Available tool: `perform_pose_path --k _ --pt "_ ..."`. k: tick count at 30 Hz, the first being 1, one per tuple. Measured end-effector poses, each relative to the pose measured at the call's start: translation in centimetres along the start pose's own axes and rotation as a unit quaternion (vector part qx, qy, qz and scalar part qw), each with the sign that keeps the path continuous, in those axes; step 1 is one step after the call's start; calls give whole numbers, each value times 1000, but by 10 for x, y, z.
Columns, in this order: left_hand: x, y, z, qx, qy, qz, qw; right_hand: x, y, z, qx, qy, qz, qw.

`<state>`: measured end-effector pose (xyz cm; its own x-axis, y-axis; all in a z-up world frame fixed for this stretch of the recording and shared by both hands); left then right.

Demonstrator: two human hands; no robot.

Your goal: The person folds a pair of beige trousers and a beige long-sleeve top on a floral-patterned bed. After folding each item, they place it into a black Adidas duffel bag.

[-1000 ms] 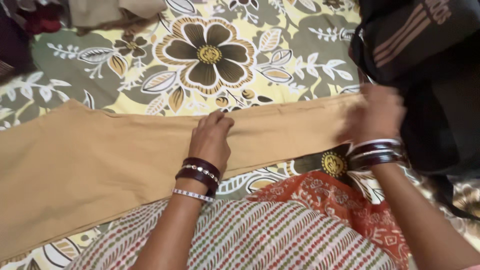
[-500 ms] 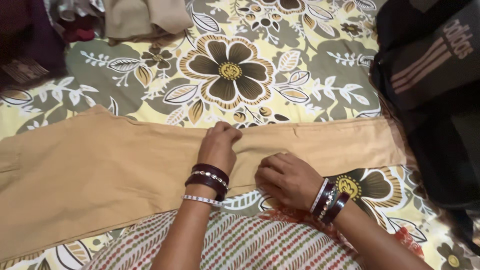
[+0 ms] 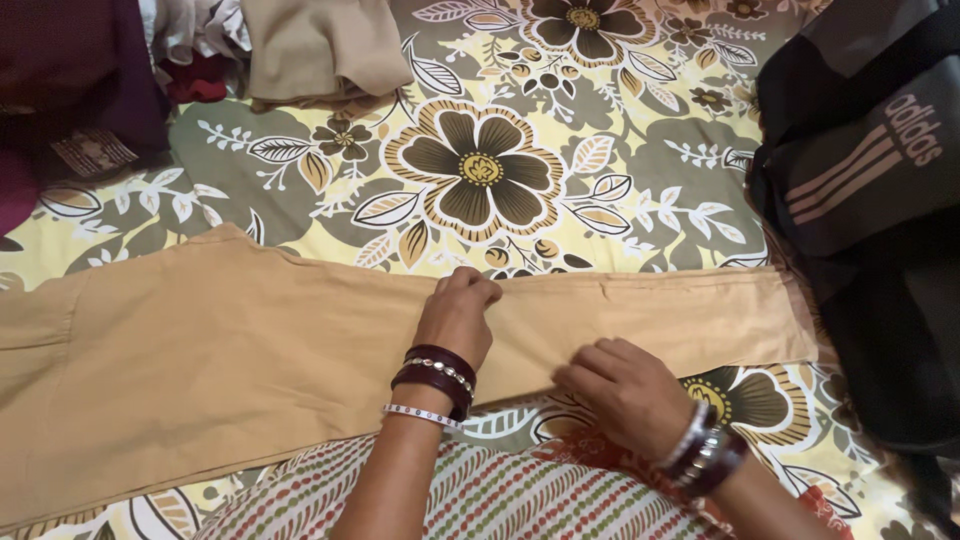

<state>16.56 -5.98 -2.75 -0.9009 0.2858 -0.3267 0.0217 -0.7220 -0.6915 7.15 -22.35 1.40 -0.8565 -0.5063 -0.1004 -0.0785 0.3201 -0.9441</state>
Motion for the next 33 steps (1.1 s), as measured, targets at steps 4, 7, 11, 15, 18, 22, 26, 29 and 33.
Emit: perform_pose_path --k 4,7,11,15,18,22,26,29,33 --pt "-1 -1 3 -10 -4 1 1000 23 13 63 -137 176 -156 962" --pt "-3 -3 8 -12 -10 26 1000 32 -18 132 -201 344 -12 917" --pt "-2 -1 19 -11 4 60 998 28 -42 181 -98 366 73 923" --pt "-7 2 22 -29 5 65 997 16 -40 197 -78 345 80 932" --pt "-8 8 18 1 -26 52 998 12 -32 204 -44 370 62 926" --pt "-10 18 14 16 -72 15 997 7 -39 192 11 323 87 942" --pt "-12 18 16 19 -78 20 997 10 -45 180 -17 328 110 938" --pt "-13 21 16 27 -76 19 997 11 -45 180 -36 345 104 932" --pt "-12 23 17 27 -72 18 997 1 -45 182 -6 294 64 954"
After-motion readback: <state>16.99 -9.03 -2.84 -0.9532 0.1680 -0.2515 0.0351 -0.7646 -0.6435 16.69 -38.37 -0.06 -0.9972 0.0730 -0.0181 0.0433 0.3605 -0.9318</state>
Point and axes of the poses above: each hand's wrist, its own x-axis away from the middle knuckle, its own y-axis out of the palm, z = x × y, the point moved 8 cm from there along -x, towards the middle knuckle, and after that the axes turned 10 degrees about y, right-handed, at the moved point
